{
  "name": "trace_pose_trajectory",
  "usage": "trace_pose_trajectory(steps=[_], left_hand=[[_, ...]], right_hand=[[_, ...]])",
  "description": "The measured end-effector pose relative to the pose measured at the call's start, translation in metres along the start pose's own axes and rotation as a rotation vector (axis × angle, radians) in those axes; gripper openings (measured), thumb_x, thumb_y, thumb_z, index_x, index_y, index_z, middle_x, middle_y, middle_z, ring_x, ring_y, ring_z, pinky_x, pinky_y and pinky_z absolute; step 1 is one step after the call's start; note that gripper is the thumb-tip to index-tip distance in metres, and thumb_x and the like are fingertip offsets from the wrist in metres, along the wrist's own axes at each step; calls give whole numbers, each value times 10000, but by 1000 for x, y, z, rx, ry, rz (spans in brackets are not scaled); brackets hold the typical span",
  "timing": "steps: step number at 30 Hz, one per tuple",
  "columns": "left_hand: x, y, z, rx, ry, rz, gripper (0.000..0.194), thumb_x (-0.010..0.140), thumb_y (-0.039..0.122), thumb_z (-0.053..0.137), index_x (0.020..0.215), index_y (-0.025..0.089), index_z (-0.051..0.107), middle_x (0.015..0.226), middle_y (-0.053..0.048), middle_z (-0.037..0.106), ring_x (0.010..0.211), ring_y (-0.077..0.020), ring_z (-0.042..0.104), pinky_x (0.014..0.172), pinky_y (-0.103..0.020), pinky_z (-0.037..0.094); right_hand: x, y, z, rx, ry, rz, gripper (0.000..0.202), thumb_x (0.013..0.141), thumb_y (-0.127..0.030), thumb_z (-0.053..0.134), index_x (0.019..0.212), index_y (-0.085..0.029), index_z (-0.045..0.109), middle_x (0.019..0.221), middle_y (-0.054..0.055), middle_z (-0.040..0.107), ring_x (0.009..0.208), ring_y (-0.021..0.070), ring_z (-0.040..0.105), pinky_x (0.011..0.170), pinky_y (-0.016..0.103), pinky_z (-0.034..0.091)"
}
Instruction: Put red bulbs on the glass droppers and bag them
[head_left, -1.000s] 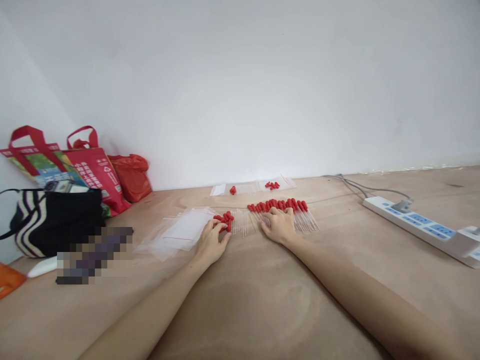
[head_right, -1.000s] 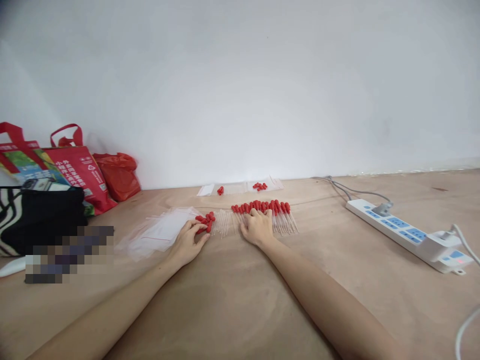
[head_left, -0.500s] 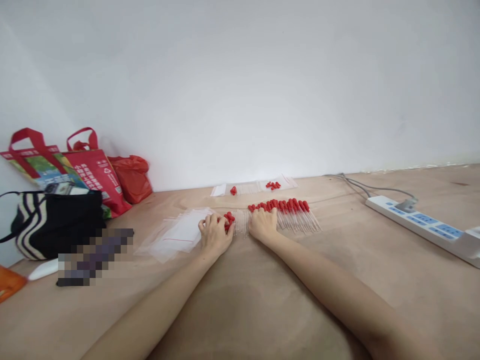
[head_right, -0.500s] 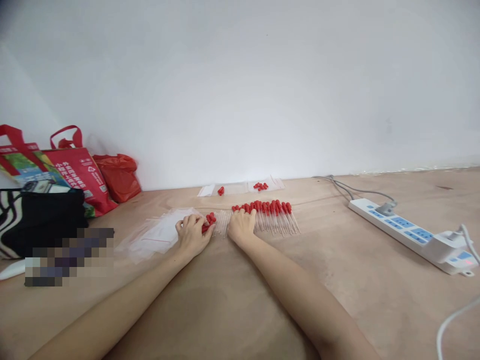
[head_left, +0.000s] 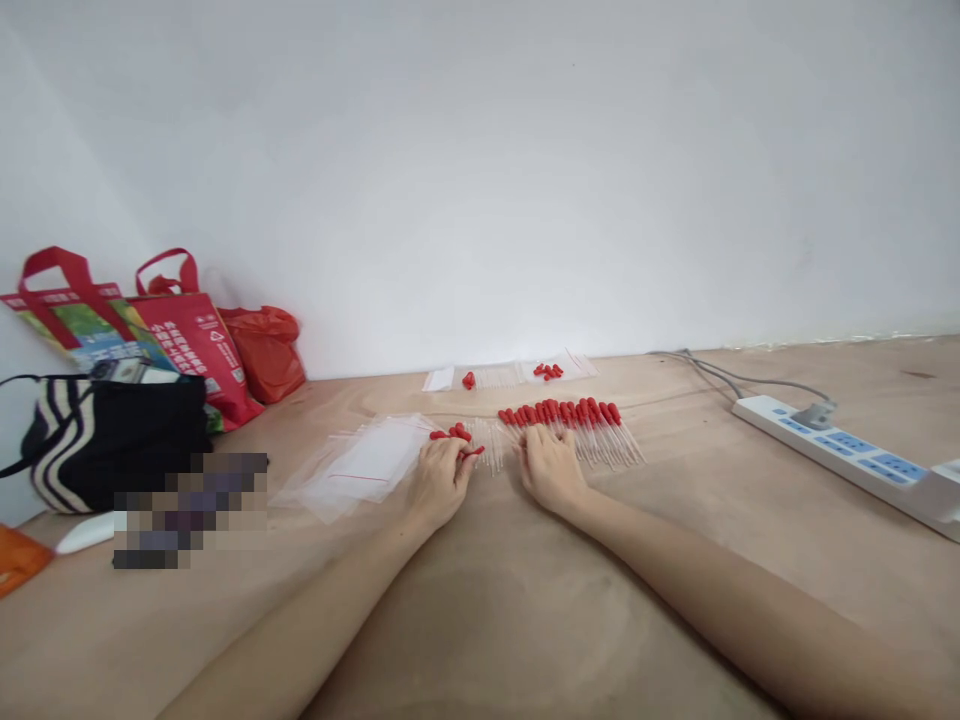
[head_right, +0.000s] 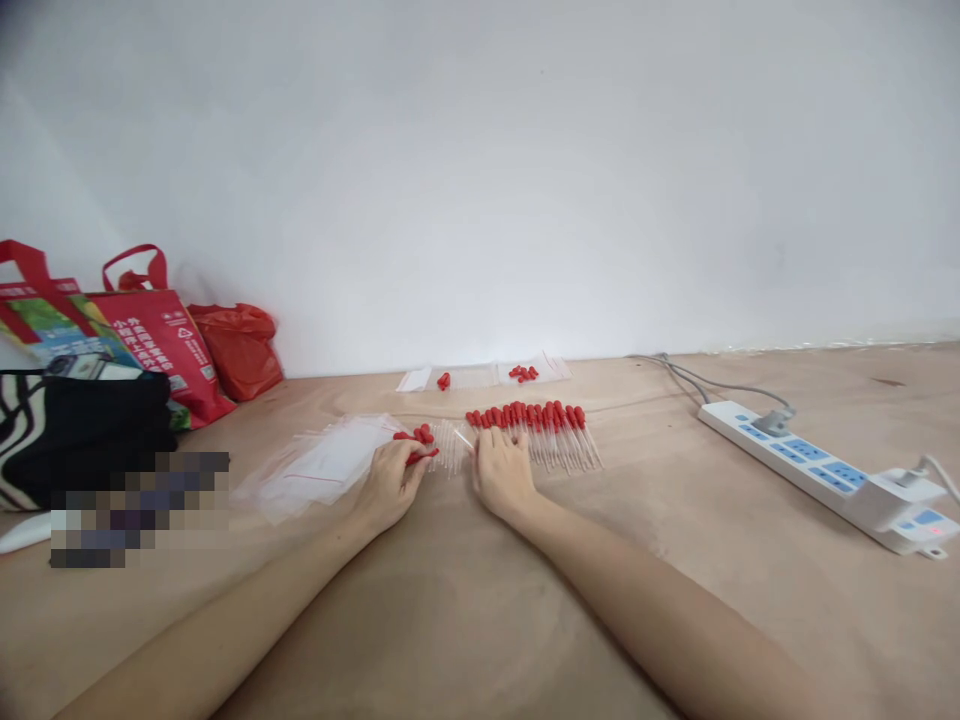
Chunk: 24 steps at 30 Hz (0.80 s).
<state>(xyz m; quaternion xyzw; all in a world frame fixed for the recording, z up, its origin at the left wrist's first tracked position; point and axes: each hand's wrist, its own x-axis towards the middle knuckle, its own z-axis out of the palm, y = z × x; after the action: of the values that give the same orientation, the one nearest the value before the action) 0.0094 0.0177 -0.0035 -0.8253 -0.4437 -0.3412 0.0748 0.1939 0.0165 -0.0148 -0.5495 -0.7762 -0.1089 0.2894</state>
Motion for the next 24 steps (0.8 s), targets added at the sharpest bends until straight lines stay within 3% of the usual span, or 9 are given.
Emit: trace_pose_trajectory(steps=[3,6,10,24], left_hand=[[-5,7,2,-26,-50,86,70,823,211,465,858,173,511,795,-26,602,790,-184,533,792,-357,328],[-7,14,4,-19,-107,117,160,833,185,454,978,189,524,859,-31,606,833,-185,528,806,-363,300],[-8,17,4,1,-168,98,184,846,161,421,938,218,571,877,-22,598,848,-179,519,811,-368,278],[-3,26,-5,-127,-227,15,174,853,224,399,838,197,570,844,-20,652,825,-172,538,853,-389,245]], right_hand=[[-22,18,-8,216,19,-165,207,862,-187,305,816,-142,502,783,69,591,712,161,515,699,301,310],[-31,28,-12,354,40,-223,198,857,-163,324,943,-157,503,869,70,605,746,155,521,683,280,342],[-27,27,-11,382,25,-270,285,843,-134,342,1070,-187,505,909,71,606,774,161,526,687,296,353],[-26,23,-14,420,-84,-303,269,838,-149,376,986,-194,595,831,58,615,754,139,532,746,307,308]])
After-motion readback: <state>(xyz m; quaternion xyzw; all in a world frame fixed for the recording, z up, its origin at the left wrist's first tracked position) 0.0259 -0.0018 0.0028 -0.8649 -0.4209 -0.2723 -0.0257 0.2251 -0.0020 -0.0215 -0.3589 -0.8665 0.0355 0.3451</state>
